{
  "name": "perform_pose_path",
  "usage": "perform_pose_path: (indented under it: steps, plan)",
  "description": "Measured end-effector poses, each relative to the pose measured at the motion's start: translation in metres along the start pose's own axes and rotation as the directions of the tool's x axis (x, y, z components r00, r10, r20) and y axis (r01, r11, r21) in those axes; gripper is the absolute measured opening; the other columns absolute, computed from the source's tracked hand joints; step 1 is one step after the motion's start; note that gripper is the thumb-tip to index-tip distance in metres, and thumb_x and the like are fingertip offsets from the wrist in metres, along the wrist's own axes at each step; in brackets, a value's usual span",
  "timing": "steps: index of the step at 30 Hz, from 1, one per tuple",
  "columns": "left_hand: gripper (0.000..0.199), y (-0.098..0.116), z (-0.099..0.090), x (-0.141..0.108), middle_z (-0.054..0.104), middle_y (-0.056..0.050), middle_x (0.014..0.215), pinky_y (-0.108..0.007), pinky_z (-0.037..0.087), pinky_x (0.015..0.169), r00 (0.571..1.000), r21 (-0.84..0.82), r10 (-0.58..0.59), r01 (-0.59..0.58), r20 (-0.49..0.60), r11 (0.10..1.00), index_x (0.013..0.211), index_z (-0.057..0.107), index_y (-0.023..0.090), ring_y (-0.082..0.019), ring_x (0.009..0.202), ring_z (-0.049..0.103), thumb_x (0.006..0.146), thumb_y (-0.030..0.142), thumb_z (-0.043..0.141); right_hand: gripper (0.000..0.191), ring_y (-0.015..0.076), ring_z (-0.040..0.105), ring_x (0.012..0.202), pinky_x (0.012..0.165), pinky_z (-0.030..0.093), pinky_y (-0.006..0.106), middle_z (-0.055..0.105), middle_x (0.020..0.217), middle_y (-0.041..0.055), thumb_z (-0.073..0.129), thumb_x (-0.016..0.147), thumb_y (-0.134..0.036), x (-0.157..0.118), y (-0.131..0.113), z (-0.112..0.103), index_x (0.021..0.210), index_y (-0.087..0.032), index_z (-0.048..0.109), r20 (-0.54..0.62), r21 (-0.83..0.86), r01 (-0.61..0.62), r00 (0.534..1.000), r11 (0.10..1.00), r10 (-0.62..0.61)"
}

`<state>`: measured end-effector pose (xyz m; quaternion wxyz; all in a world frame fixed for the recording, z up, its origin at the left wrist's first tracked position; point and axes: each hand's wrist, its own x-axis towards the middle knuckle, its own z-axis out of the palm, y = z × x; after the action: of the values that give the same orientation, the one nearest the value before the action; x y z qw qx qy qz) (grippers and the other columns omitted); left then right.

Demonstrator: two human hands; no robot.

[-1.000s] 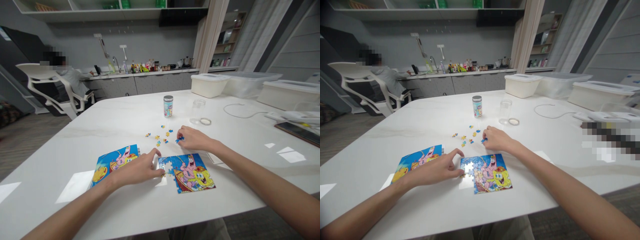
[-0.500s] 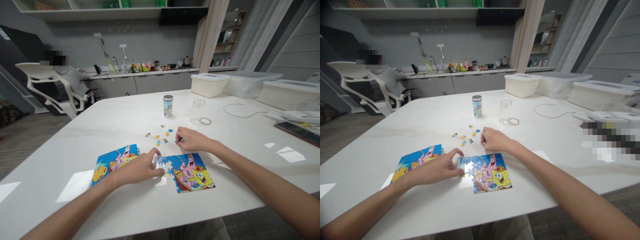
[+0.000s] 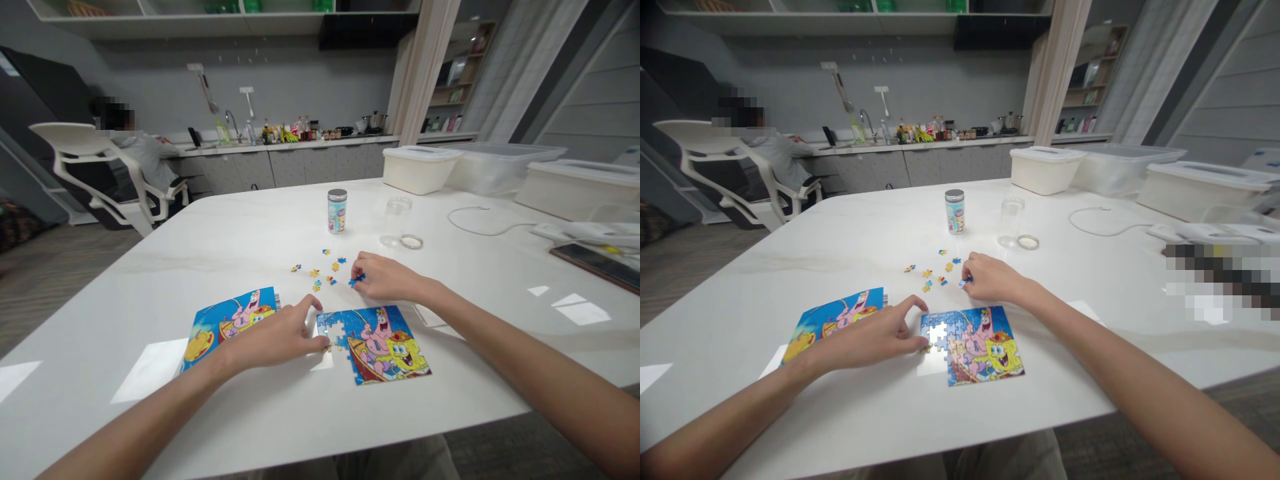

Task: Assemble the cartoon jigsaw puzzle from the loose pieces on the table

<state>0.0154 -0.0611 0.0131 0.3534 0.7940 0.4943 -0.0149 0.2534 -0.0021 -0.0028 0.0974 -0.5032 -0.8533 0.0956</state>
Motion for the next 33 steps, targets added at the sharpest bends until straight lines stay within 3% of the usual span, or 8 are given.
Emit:
perform_pose_path:
  steps: [7,13,16,21,25,33]
  plan:
    - [0.051,0.0,0.001,0.0,0.062,0.002,0.072,-0.027,0.031,0.058,1.0,-0.015,0.005,-0.005,-0.011,1.0,0.118,0.041,0.023,-0.015,0.062,0.048,0.079,0.053,0.052,0.009,0.0174,0.056,0.08,0.068,0.041,0.028,0.061,0.09,0.0058,0.051,0.073,-0.012,0.0,-0.003,0.0,0.077,-0.019,0.054,-0.041,0.024,0.068,0.997,0.997,-0.067]
    - [0.027,0.003,0.006,0.007,0.042,0.009,0.049,-0.026,0.026,0.051,0.973,-0.136,0.043,-0.076,-0.227,0.988,0.104,0.047,0.02,-0.01,0.045,0.033,0.085,0.04,0.042,0.005,0.0151,0.056,0.072,0.065,0.041,0.027,0.064,0.081,0.0037,0.056,0.077,-0.016,0.002,-0.009,-0.001,0.078,-0.018,0.06,-0.068,0.198,0.086,0.995,0.976,-0.073]
    - [0.021,0.005,0.005,0.009,0.034,0.01,0.046,-0.024,0.022,0.047,0.954,-0.241,0.024,-0.099,-0.298,0.965,0.093,0.05,0.02,-0.008,0.042,0.027,0.084,0.038,0.045,0.005,0.0135,0.057,0.07,0.066,0.044,0.027,0.066,0.078,0.0026,0.058,0.077,-0.016,0.004,-0.015,0.0,0.078,-0.018,0.063,-0.039,0.419,0.083,0.997,0.904,-0.073]
    - [0.022,0.001,0.003,0.014,0.031,0.011,0.044,-0.022,0.015,0.043,0.937,-0.393,-0.049,-0.097,-0.346,0.914,0.084,0.055,0.02,-0.006,0.039,0.02,0.082,0.041,0.049,0.009,0.0134,0.059,0.072,0.068,0.047,0.029,0.067,0.079,0.0025,0.065,0.075,-0.025,0.007,-0.023,0.003,0.08,-0.018,0.064,0.014,0.704,0.078,0.992,0.706,-0.123]
    - [0.027,-0.004,0.004,0.018,0.031,0.011,0.042,-0.022,0.014,0.042,0.943,-0.458,-0.054,-0.108,-0.327,0.883,0.084,0.059,0.019,-0.006,0.037,0.022,0.082,0.044,0.051,0.013,0.0128,0.058,0.072,0.068,0.046,0.029,0.065,0.079,0.002,0.067,0.073,-0.027,0.005,-0.027,0.004,0.081,-0.018,0.062,0.027,0.785,0.065,0.99,0.616,-0.138]
    - [0.026,-0.002,0.004,0.017,0.028,0.012,0.041,-0.023,0.012,0.043,0.96,-0.527,0.007,-0.159,-0.278,0.835,0.081,0.059,0.018,-0.005,0.038,0.02,0.078,0.044,0.058,0.02,0.0128,0.058,0.073,0.068,0.046,0.029,0.062,0.077,0.0005,0.07,0.071,-0.028,0.001,-0.033,0.001,0.084,-0.018,0.058,0.034,0.831,0.043,0.991,0.554,-0.129]
